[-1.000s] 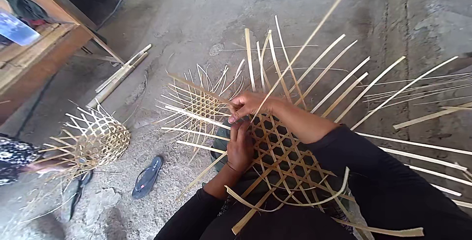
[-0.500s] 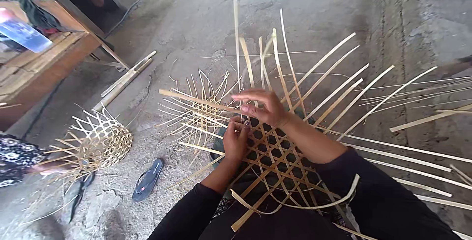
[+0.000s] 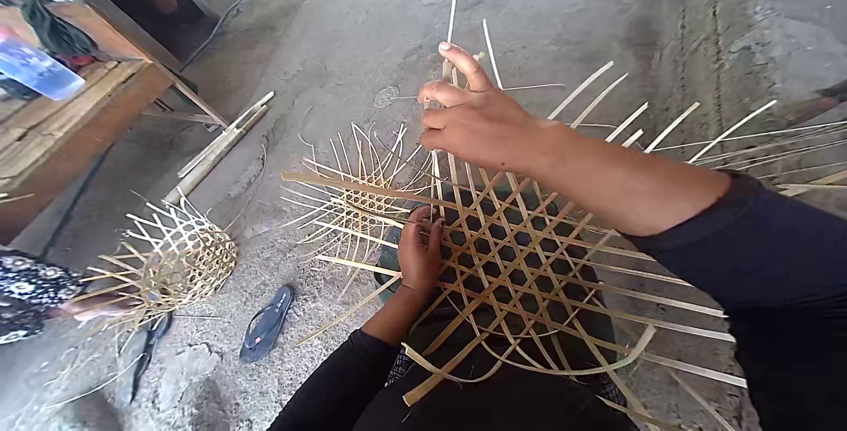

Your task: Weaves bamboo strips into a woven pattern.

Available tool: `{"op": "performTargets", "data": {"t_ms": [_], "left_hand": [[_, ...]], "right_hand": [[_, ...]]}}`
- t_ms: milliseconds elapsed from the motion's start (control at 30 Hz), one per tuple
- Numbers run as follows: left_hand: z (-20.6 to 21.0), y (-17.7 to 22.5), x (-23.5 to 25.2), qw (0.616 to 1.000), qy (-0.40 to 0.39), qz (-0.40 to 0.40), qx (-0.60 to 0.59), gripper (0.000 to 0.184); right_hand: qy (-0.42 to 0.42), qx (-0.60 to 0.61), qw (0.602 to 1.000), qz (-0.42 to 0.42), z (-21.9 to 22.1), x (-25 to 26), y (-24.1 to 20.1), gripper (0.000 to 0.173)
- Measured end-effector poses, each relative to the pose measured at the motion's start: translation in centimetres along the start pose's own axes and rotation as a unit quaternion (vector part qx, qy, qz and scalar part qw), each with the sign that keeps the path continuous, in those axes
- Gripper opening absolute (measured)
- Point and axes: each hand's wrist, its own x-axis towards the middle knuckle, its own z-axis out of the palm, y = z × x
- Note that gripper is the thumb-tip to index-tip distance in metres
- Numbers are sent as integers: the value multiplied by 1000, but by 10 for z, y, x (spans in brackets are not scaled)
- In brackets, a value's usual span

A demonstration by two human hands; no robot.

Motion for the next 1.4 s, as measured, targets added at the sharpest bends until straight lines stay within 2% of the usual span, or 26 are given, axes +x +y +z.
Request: {"op": "performTargets", "data": {"t_ms": [67,167,267,367,433,500,533,600,667,700,733,767,800,933,1033,1333,1367,1400], "left_hand": [[0,3,3,999,1,-10,43,30],[-2,12,10,995,-26,-50,82,24],[-1,11,11,994,-33,-65,81,24],[-2,8,11,995,-37,-73,62,22],[-2,4,10,995,-39,-76,41,24],[-3,3,10,995,-42,-85,20,24],[-3,2,11,995,-40,-85,15,22],[-3,-1,10,996,-38,-78,7,18],[-3,-3,10,997,-37,-71,-4,17],[-4,-4,10,997,-36,-71,-13,18],[-4,-4,9,996,-36,-73,-23,19],[-5,-4,9,996,-37,-79,-31,22],[-5,-4,9,995,-44,-79,-33,27],[-5,-3,13,996,-62,-56,-9,26],[-6,0,15,996,-72,-59,14,27],[-9,-1,21,991,-124,-45,37,27],[-10,-1,21,990,-126,-40,37,27],[-9,-1,22,991,-127,-35,39,28]], "right_hand": [[-9,-39,999,-15,-11,2,-11,26],[-38,-152,988,12,-65,-5,-55,33],[-149,-121,980,53,-82,-6,-68,31],[-224,-72,957,170,-69,-12,-54,24],[-250,25,924,288,-55,-25,-47,21],[-266,148,865,399,-29,-47,-36,18],[-251,205,841,433,-2,-63,-26,17],[-167,259,834,457,64,-100,-12,12],[-159,274,819,479,75,-111,-17,15],[-232,286,785,499,55,-103,-21,23],[-365,332,713,499,28,-87,-12,35],[-186,287,801,492,60,-110,-27,23],[-89,287,828,473,84,-122,-26,17],[12,274,856,438,96,-134,-34,17],[64,220,868,440,103,-138,-48,21],[147,218,836,481,126,-148,-66,26],[150,215,834,485,117,-144,-71,26],[114,232,826,501,91,-137,-78,26]]}}
